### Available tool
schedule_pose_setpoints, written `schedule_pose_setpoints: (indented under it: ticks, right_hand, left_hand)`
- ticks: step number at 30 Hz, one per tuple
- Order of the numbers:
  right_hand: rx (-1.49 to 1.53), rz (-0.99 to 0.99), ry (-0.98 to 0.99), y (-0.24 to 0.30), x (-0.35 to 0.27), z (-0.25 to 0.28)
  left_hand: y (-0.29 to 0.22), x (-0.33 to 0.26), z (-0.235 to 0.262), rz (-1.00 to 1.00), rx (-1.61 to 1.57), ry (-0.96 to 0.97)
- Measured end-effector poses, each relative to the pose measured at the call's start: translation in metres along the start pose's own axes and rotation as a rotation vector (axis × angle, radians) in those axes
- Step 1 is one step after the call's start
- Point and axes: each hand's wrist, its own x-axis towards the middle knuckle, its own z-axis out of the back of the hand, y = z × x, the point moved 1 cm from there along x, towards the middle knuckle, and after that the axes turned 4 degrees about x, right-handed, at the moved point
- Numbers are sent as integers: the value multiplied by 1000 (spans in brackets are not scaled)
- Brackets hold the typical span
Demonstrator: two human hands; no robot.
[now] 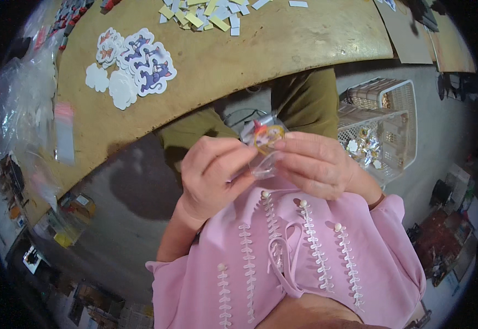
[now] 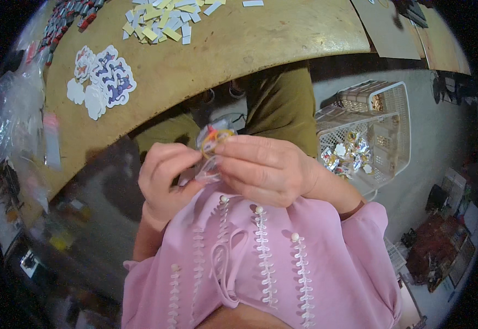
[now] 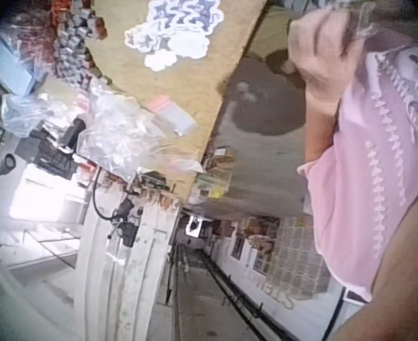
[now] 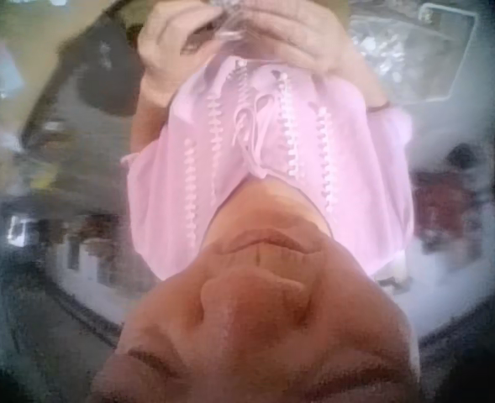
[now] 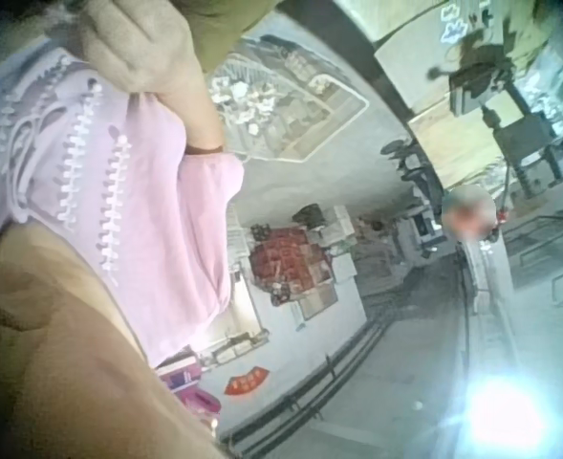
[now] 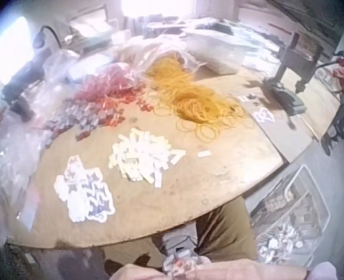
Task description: The person repeatedly picks up small plastic bags, inserts yellow rubber bands, paper cutouts, and small rectangular pieces, then places the filled bags into a basket. The process is repeated continuously throughout the clip.
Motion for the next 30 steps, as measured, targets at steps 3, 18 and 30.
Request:
schedule_pose_setpoints:
  ticks: [3,18,30]
  right_hand:
    - [39,37,16,3,-5,-1]
    - [134,-20,-8,11,-13,13]
    - [82,-58,125,5,-8,9]
  left_hand:
    - [0,-7,-4,-179,-48,-8]
    - [10,-13,-13,287,-261,171]
    - [18,1,-20,217,-149,106]
